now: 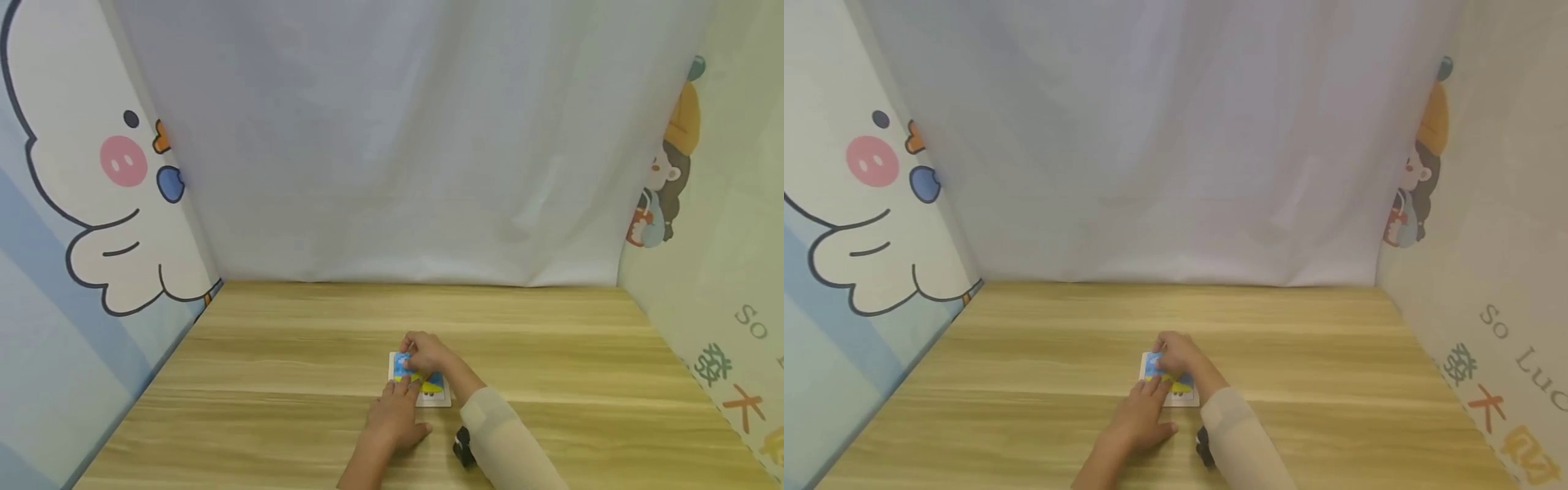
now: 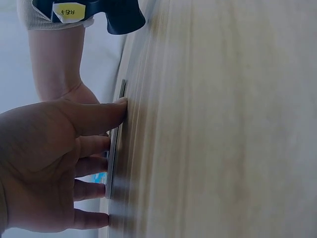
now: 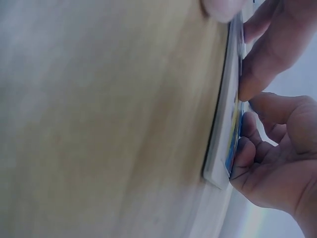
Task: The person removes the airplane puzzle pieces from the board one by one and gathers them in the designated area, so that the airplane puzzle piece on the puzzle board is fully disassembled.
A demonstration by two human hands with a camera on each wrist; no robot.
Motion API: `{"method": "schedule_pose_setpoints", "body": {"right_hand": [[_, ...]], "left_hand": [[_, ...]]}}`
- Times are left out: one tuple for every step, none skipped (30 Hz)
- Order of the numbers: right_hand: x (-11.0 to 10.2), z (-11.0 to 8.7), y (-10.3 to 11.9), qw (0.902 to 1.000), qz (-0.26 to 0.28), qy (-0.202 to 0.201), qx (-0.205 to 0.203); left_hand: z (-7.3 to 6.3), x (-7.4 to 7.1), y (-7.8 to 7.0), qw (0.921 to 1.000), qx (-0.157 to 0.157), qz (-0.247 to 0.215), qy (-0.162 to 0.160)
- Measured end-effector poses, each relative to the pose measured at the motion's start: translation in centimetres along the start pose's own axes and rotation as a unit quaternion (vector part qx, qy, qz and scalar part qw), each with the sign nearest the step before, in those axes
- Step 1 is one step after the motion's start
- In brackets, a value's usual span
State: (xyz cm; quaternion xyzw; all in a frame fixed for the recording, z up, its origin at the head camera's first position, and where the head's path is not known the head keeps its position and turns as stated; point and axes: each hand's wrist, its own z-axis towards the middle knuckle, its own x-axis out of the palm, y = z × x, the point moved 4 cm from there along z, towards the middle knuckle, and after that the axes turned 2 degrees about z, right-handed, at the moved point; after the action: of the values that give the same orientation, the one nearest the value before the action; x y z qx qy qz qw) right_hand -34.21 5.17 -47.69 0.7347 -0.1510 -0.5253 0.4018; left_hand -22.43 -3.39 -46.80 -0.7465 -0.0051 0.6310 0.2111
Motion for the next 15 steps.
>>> {"method": "schedule_pose_setpoints", "body": {"right_hand": [[0.0,0.0,-0.1,1.0000,0.008,-0.002,0.000],[-0.1,0.0,-0.1,0.9998,0.019,-0.002,-0.001],[-0.2,-0.1,-0.1,0.9996,0.028,-0.003,-0.005],[-0.3,-0.1,-0.1,0.9991,0.041,-0.005,-0.010],[-0.4,-0.2,0.0,0.9983,0.056,-0.008,-0.016],[-0.6,-0.3,0.0,0.9972,0.071,-0.012,-0.023],[-0.7,-0.4,0.1,0.9958,0.084,-0.018,-0.030],[-0.9,-0.6,0.1,0.9941,0.099,-0.025,-0.035],[-1.1,-0.7,0.1,0.9920,0.116,-0.032,-0.040],[-1.3,-0.8,0.1,0.9892,0.135,-0.038,-0.044],[-1.4,-0.9,0.1,0.9862,0.152,-0.044,-0.047],[-1.6,-0.9,0.1,0.9835,0.167,-0.048,-0.050],[-1.6,-1.0,0.1,0.9811,0.179,-0.050,-0.053],[-1.7,-1.0,0.0,0.9789,0.190,-0.051,-0.056],[-1.7,-1.0,0.0,0.9773,0.197,-0.051,-0.059]], "left_hand": [[0.0,0.0,0.0,1.0000,0.000,0.000,0.001],[0.0,0.0,0.0,1.0000,0.000,0.000,0.002],[0.0,0.0,0.0,1.0000,0.000,0.001,0.003],[0.0,-0.1,-0.1,1.0000,0.000,0.002,0.003],[0.0,-0.1,-0.1,1.0000,0.001,0.003,0.003],[0.1,-0.1,-0.1,1.0000,0.000,0.004,0.003],[0.1,-0.1,-0.2,1.0000,0.000,0.005,0.004],[0.1,-0.1,-0.2,1.0000,0.000,0.006,0.004],[0.1,-0.1,-0.2,1.0000,0.000,0.006,0.004],[0.1,-0.1,-0.3,1.0000,0.000,0.006,0.004],[0.1,-0.1,-0.3,1.0000,-0.001,0.005,0.004],[0.1,-0.1,-0.2,1.0000,-0.002,0.005,0.004],[0.1,-0.2,-0.2,1.0000,-0.003,0.004,0.004],[0.1,-0.2,-0.2,1.0000,-0.003,0.005,0.003],[0.0,-0.2,-0.1,1.0000,-0.004,0.004,0.002]]}}
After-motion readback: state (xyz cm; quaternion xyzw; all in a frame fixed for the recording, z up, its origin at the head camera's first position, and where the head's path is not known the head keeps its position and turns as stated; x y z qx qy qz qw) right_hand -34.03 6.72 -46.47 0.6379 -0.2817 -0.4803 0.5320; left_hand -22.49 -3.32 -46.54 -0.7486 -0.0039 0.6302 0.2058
